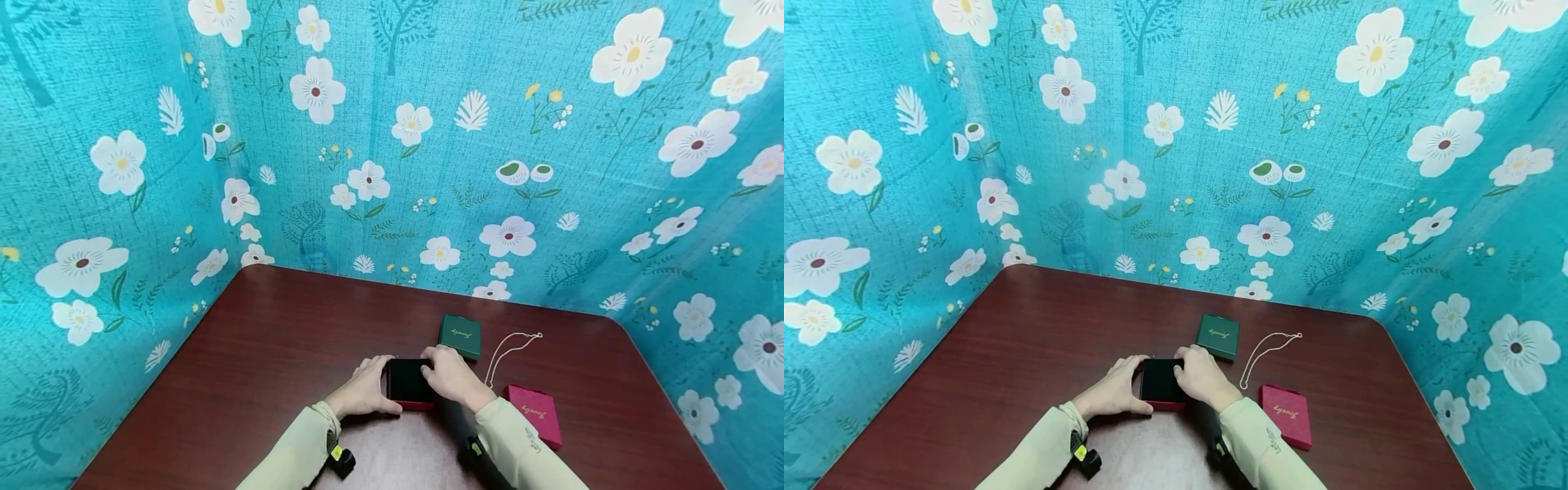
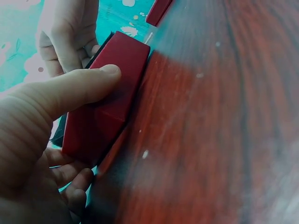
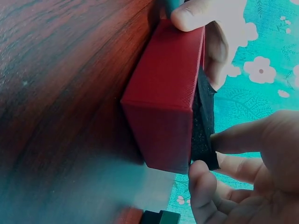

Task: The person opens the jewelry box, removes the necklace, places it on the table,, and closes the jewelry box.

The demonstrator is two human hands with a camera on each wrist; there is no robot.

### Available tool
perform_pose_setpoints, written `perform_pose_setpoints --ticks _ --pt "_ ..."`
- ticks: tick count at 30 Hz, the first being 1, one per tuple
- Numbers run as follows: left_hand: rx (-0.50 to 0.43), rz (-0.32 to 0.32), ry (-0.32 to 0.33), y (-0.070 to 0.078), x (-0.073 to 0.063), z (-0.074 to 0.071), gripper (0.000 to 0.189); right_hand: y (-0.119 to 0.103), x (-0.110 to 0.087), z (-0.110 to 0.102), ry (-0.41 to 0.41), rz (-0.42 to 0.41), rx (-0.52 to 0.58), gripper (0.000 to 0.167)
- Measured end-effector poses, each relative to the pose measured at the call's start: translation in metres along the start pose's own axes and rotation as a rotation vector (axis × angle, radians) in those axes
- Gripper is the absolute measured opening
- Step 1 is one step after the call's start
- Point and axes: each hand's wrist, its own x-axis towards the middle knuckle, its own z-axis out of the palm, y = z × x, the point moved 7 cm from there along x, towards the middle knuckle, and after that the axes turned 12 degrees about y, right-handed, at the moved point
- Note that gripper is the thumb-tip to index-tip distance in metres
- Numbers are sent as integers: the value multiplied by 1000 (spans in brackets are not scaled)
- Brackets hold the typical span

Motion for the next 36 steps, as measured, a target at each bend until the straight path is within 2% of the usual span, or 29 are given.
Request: perform_pose_setpoints --ticks 11,26,32,36 --pt "10 -11 -2 -1 1 1 97 -2 1 3 10 -85 -29 16" --pt "0 -11 0 -2 2 2 96 -5 2 2 38 -91 -77 16" --pt "-9 -42 -18 -5 1 3 97 -9 2 5 22 -118 -94 14" --pt "-8 -42 -22 -5 1 3 98 -12 2 6 20 -152 -138 12"
